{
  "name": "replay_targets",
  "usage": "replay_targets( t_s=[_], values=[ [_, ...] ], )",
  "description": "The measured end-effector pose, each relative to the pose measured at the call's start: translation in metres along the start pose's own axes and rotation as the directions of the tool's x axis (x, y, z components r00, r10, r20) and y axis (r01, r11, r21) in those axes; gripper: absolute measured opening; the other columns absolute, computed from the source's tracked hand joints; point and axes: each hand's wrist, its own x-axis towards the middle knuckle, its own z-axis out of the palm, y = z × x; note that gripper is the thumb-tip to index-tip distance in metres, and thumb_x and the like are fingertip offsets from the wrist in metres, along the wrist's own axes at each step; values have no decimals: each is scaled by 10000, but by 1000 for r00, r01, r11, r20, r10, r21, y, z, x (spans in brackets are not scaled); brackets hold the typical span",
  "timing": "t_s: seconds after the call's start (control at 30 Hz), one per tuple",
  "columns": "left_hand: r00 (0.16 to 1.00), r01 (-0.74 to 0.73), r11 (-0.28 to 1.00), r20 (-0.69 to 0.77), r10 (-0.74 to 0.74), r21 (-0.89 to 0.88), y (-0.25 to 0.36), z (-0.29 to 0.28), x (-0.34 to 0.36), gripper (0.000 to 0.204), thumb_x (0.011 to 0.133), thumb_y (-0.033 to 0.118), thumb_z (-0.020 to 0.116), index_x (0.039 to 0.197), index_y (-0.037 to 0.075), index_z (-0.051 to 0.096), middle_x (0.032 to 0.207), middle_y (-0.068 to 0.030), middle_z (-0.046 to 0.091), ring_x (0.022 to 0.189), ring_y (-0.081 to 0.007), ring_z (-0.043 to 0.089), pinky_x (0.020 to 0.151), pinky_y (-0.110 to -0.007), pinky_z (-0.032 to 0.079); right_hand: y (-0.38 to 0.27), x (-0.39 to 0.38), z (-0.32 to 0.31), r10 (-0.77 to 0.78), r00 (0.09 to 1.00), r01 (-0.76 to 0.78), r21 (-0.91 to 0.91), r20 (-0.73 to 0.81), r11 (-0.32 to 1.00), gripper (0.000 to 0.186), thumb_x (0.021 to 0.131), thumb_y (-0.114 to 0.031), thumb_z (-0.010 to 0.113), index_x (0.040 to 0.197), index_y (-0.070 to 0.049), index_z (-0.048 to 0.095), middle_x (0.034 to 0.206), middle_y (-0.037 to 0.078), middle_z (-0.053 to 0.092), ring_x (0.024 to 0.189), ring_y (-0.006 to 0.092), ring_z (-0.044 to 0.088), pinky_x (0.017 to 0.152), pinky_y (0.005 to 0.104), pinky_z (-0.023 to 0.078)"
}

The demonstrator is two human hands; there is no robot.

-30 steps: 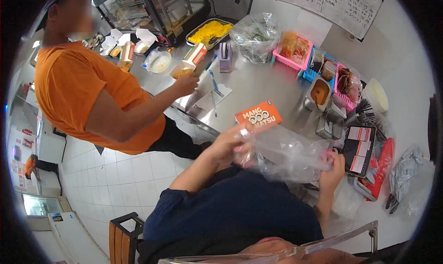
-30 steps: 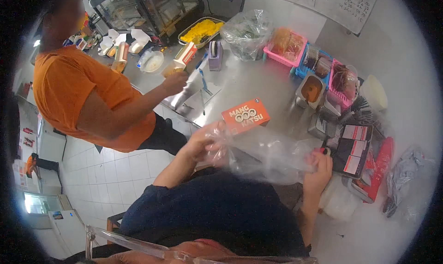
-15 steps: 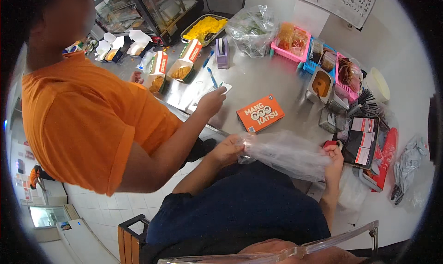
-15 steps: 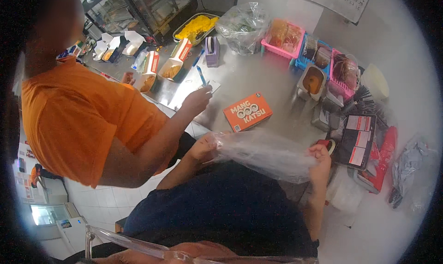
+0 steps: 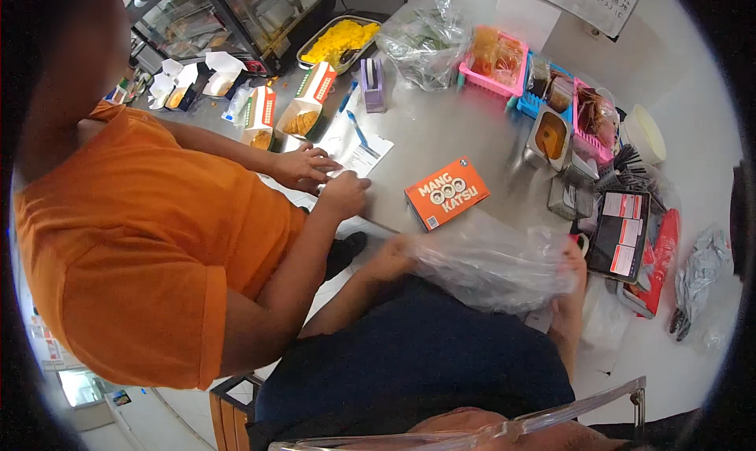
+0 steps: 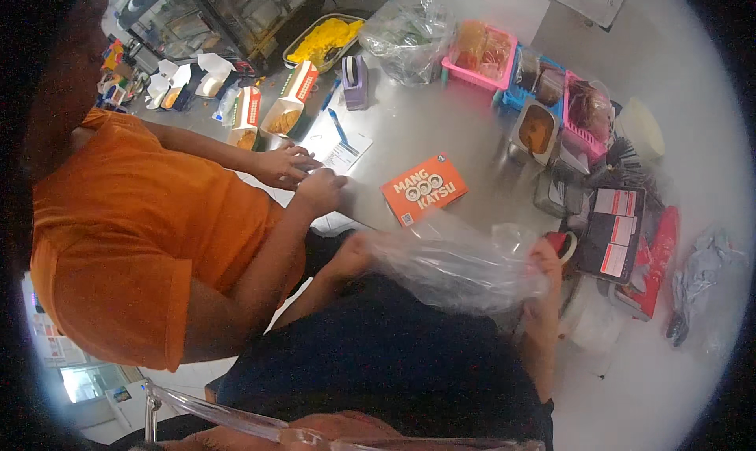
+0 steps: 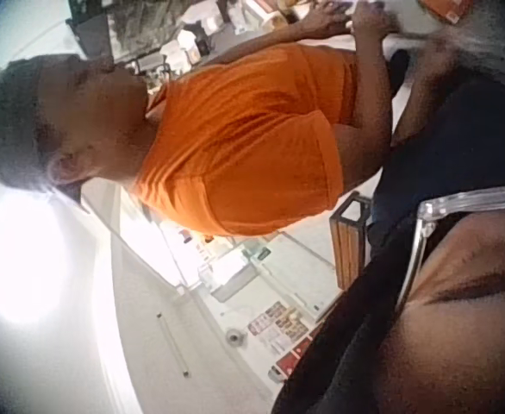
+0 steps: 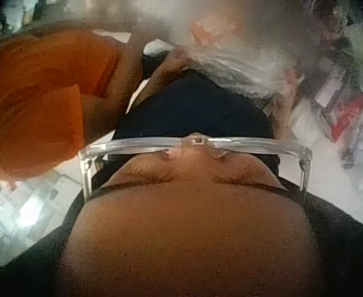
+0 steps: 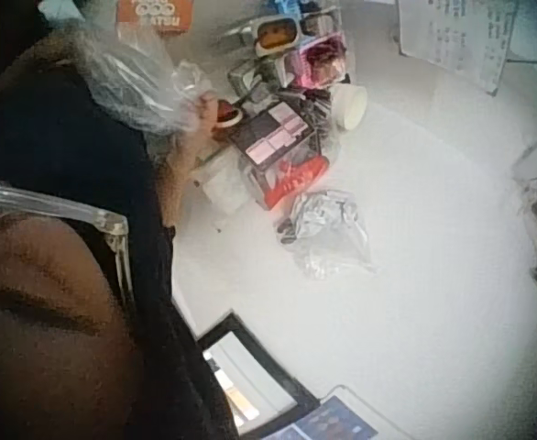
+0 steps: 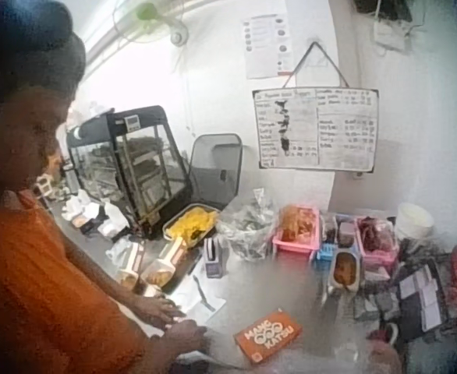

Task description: The person scoops food into containers, labels a box with a pen, seals boxes with tape, and places them into a plastic bag.

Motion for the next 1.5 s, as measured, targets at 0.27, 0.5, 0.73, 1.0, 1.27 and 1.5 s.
replay_targets(
  t_s=[0.27,0.5,0.73,1.0,1.27,1.5],
  values=[
    [978,30,818,-152,-142,-574,-21,-14,-11,272,848,153,582,1064,-11,571,910,-86,631,803,-161,599,739,-298,483,41,30,-8,-327,926,116,-681,-190,723,169,747,40,568,859,-62,495,726,-22,491,678,76,493,610,217,406],
    [979,206,978,0,-206,-15,-19,-25,2,278,798,120,624,1051,10,593,959,-73,622,888,-144,575,805,-299,458,25,30,1,238,958,-143,454,-161,880,102,869,-155,584,840,-91,510,719,-40,496,648,50,495,565,216,416],
    [940,-232,458,-319,-122,-858,-79,-47,-3,352,846,199,557,1134,-2,536,1003,-96,597,891,-204,584,780,-326,481,61,30,-65,460,566,-299,-350,684,888,363,767,-211,724,1041,-24,576,920,3,588,819,109,557,665,240,438],
    [649,623,682,-234,-724,-382,-87,-24,33,468,900,376,525,1214,31,495,1054,-53,581,886,-157,579,679,-299,504,124,39,-43,531,847,-492,399,15,773,217,885,-92,558,1092,-32,538,906,15,596,731,139,567,594,250,450],
    [864,183,829,-317,-393,-528,-114,-40,94,536,884,354,560,1273,7,436,1197,-94,533,996,-201,568,792,-345,507,143,49,-74,384,914,-406,320,133,856,315,826,-51,611,1126,-66,517,939,23,580,799,131,573,634,255,457],
    [894,393,901,-304,-328,185,-60,-25,84,454,838,229,615,1212,1,496,1048,-70,599,915,-203,586,759,-290,479,143,49,-62,355,931,-294,398,-87,869,419,791,36,576,1190,-51,481,1002,56,579,863,168,592,752,294,495]
  ],
)
